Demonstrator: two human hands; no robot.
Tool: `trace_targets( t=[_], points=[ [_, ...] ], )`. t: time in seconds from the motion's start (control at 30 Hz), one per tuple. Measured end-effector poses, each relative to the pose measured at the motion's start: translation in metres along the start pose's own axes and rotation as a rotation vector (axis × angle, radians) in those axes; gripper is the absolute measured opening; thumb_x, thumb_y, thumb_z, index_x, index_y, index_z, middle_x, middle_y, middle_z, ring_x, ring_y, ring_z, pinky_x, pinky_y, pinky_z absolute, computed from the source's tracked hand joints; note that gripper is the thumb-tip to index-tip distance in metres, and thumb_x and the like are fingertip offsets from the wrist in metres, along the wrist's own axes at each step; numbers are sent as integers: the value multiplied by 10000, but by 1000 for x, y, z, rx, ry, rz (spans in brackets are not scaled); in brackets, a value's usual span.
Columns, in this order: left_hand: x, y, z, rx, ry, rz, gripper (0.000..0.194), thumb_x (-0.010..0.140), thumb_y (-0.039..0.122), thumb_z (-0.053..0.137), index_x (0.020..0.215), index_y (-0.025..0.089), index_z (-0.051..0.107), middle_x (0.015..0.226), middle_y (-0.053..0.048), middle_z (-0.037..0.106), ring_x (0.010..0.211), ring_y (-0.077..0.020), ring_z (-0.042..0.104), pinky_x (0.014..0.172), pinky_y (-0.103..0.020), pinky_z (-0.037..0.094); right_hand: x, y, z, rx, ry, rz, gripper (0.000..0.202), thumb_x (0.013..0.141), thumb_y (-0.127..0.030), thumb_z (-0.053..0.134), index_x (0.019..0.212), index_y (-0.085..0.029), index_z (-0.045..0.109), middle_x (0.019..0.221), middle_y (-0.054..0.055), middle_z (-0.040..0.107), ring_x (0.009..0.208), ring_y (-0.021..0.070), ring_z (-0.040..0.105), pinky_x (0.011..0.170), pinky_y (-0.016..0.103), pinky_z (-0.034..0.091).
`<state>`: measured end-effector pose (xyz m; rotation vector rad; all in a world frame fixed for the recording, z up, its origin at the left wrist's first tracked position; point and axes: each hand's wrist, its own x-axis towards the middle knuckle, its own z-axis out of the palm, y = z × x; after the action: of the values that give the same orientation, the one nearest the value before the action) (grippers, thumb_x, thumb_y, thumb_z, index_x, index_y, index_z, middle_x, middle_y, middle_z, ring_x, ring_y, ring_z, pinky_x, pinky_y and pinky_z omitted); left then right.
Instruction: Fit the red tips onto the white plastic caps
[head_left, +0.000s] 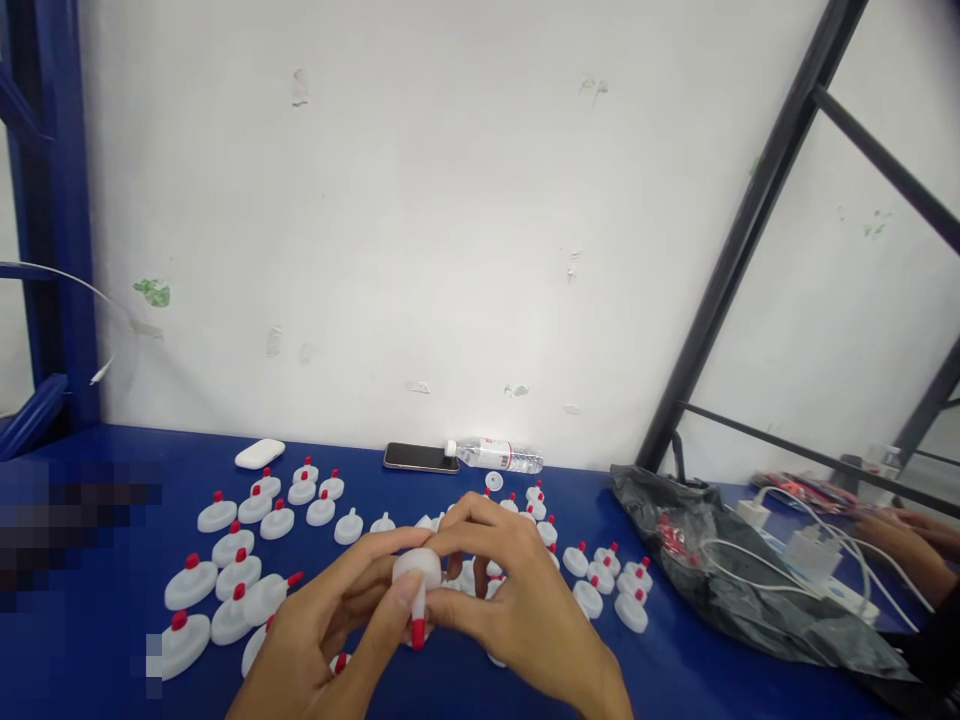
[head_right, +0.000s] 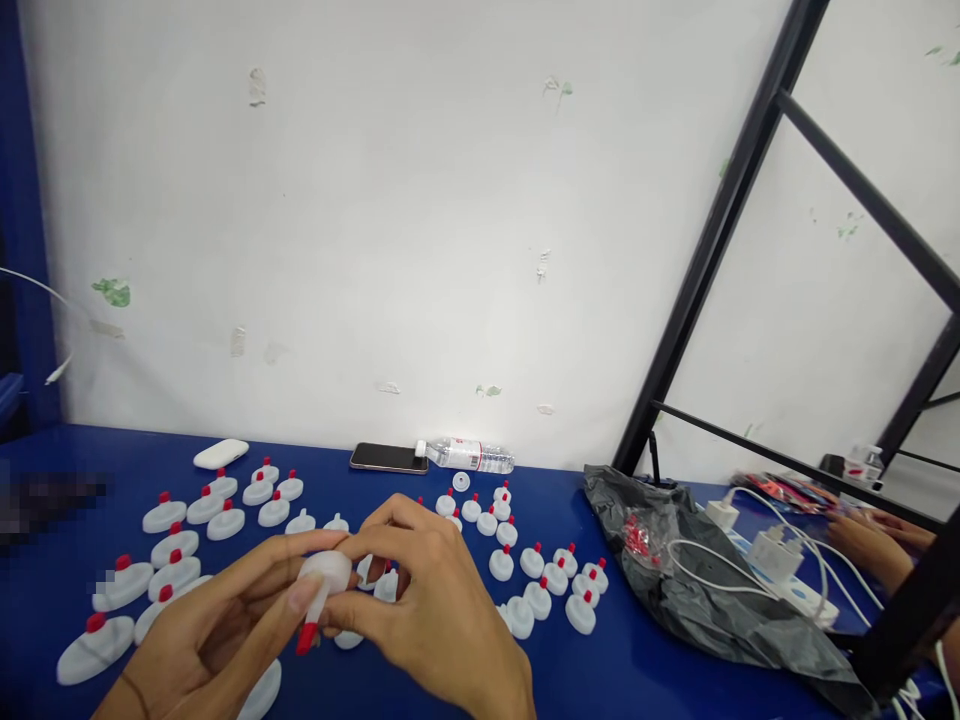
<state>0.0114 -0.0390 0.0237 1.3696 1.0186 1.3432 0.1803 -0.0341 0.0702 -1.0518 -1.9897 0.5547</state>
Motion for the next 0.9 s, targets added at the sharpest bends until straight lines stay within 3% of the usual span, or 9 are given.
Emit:
trace_targets(
  t=[0.17, 0.3, 0.4, 0.53, 0.7, 0.9],
  points=[
    [13, -24, -11, 16, -216, 47, 631, 906, 680, 574, 1370, 252, 595, 751, -29, 734, 680, -209, 691, 648, -275, 579, 0, 1, 2, -23, -27, 19, 184, 813, -114, 797, 861, -291, 782, 888, -68, 638, 756, 102, 561, 619, 216, 426],
    [19, -30, -17, 26, -295, -29, 678, 898, 716, 557, 1367, 227, 597, 686, -33, 733, 637, -218, 700, 584, -267, 558, 0, 1, 2, -42, -52, 13, 51, 862, -244, 790, 885, -289, 783, 867, -60, 639, 743, 105, 568, 636, 230, 427],
    [19, -23, -15, -77, -291, -77, 698, 881, 761, 536, 1301, 213, 641, 684, -42, 732, 649, -231, 715, 559, -271, 556, 0, 0, 2, -85, -61, 25, 100, 878, -332, 787, 816, -259, 757, 821, -58, 633, 727, 104, 571, 659, 242, 417],
    [15, -9, -10, -252, -307, -140, 838, 710, 854, 650, 1234, 200, 667, 767, -68, 759, 666, -257, 733, 475, -262, 535, 0, -1, 2, -122, -61, 41, 208, 869, -392, 794, 756, -235, 717, 777, -57, 624, 729, 107, 580, 654, 243, 397],
    [12, 4, -10, -150, -320, -158, 715, 768, 694, 734, 1290, 211, 661, 728, -61, 754, 757, -278, 749, 570, -274, 574, 1, 4, 3, -163, -58, 27, 241, 869, -414, 789, 758, -224, 691, 792, -52, 633, 739, 112, 591, 645, 239, 391],
    [13, 6, -8, -264, -268, -254, 780, 703, 680, 798, 1303, 197, 668, 865, -94, 784, 784, -283, 745, 603, -310, 593, 0, 7, 5, -247, -24, -5, 212, 891, -373, 770, 802, -235, 635, 782, -67, 653, 716, 115, 585, 652, 246, 378]
  ],
)
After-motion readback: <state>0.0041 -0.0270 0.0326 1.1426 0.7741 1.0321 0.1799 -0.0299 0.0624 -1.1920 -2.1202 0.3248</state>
